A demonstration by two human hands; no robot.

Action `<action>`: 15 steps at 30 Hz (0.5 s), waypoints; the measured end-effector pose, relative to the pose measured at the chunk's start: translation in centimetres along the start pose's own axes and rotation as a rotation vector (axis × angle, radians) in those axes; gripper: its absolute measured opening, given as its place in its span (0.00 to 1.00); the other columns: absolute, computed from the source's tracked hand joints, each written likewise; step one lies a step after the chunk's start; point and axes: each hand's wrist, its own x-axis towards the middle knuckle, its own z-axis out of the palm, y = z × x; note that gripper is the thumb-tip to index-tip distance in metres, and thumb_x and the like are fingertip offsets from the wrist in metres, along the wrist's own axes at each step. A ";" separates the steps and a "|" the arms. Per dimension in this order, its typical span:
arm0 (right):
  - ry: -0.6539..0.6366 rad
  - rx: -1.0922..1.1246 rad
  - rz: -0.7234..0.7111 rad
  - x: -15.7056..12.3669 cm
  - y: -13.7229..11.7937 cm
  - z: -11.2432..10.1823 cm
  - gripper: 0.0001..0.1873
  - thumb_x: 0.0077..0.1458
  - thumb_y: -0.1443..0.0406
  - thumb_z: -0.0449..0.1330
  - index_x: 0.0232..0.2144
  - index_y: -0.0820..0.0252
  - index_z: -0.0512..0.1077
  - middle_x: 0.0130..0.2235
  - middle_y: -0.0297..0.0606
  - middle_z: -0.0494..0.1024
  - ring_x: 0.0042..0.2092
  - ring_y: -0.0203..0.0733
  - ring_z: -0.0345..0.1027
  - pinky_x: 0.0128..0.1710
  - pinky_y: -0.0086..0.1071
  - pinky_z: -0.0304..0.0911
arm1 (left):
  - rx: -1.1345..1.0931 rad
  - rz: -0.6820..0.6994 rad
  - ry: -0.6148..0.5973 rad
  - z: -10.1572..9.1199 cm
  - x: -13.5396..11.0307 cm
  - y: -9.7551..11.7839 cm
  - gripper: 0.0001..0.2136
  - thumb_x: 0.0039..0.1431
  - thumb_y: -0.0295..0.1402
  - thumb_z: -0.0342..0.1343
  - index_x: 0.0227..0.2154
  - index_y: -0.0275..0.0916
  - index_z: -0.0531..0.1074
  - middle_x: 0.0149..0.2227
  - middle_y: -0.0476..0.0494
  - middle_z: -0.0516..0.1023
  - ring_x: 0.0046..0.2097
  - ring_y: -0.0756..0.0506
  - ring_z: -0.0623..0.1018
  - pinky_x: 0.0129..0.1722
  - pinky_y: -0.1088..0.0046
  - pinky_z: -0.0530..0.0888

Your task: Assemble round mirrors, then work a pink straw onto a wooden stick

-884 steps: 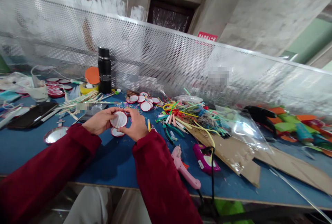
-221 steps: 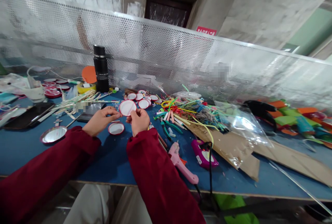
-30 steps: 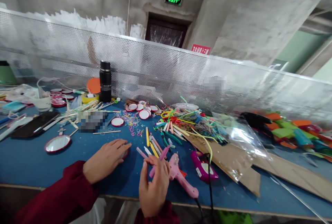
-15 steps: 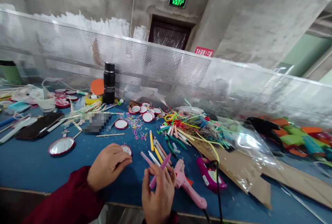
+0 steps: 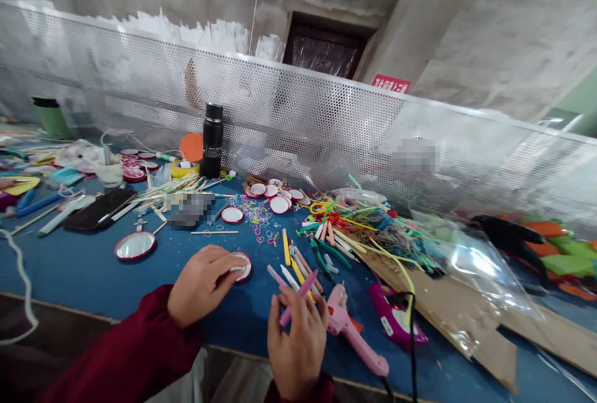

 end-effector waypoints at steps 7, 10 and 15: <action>-0.022 0.050 -0.040 1.8 -1.7 -1.0 0.04 0.60 0.64 0.59 0.39 0.55 0.70 0.33 0.34 0.80 0.37 0.43 0.72 0.49 0.44 0.59 | 0.032 -0.083 -0.016 -2.2 -2.6 1.4 0.08 0.64 0.30 0.53 0.43 0.41 0.75 0.36 0.45 0.80 0.41 0.45 0.76 0.48 0.63 0.69; -0.034 0.133 -0.054 4.9 -4.3 -1.6 0.04 0.59 0.65 0.61 0.37 0.54 0.69 0.34 0.33 0.79 0.38 0.43 0.71 0.52 0.44 0.58 | 0.065 -0.134 -0.143 -2.4 -4.2 1.9 0.08 0.65 0.31 0.52 0.43 0.42 0.75 0.34 0.45 0.79 0.39 0.44 0.75 0.46 0.62 0.69; -0.349 0.327 -0.076 12.1 -9.5 2.7 0.07 0.57 0.65 0.61 0.40 0.54 0.69 0.35 0.32 0.80 0.40 0.42 0.71 0.52 0.41 0.55 | 0.161 -0.186 -0.291 -1.9 -5.6 1.8 0.07 0.64 0.33 0.51 0.35 0.41 0.75 0.34 0.44 0.77 0.40 0.42 0.74 0.42 0.61 0.69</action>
